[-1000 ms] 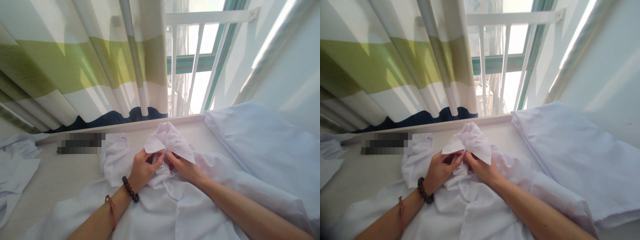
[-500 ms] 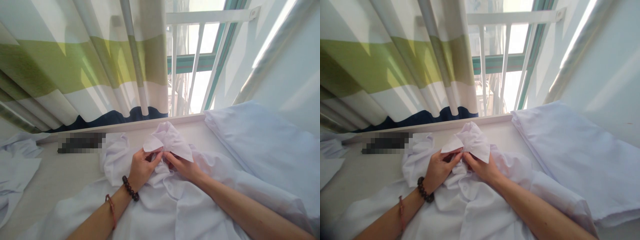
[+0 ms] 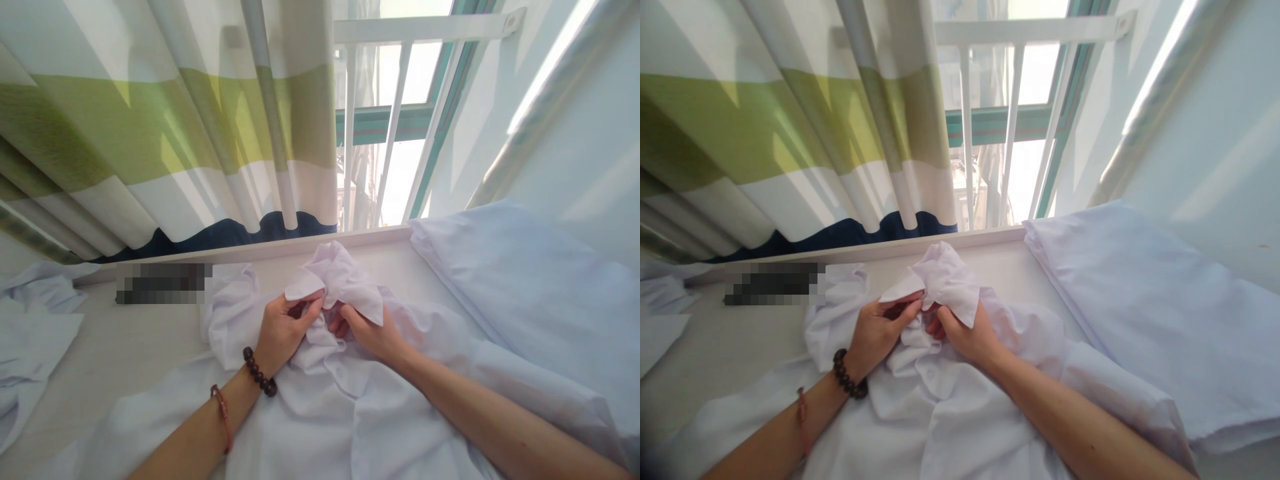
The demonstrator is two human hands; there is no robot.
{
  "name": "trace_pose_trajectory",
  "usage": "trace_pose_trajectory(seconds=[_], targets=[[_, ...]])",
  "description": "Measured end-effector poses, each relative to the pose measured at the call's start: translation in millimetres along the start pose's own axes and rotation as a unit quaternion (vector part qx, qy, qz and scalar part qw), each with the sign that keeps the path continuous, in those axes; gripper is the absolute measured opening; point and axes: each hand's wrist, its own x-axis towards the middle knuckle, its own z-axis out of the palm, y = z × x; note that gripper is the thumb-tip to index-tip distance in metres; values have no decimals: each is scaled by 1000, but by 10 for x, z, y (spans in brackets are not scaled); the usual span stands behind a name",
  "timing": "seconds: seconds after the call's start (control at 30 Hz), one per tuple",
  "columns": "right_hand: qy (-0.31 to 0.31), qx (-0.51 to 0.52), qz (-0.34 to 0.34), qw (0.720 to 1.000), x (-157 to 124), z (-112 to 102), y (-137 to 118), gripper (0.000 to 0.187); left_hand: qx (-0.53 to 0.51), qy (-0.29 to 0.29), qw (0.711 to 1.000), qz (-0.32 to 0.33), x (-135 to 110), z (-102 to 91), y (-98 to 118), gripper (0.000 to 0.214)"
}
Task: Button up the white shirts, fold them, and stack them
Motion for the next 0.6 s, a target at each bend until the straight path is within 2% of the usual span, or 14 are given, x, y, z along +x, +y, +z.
trace_pose_trajectory(seconds=[0.13,0.37,0.6], targets=[[16,-31,-20,999,18,21,-3,30,-20,-11,1000,6,1,4,4,20],[23,-24,6,999,16,30,3,19,-33,-14,999,3,-3,7,-16,20],[17,-73,-45,996,2,9,-11,14,-55,-24,998,-35,13,14,-16,25]])
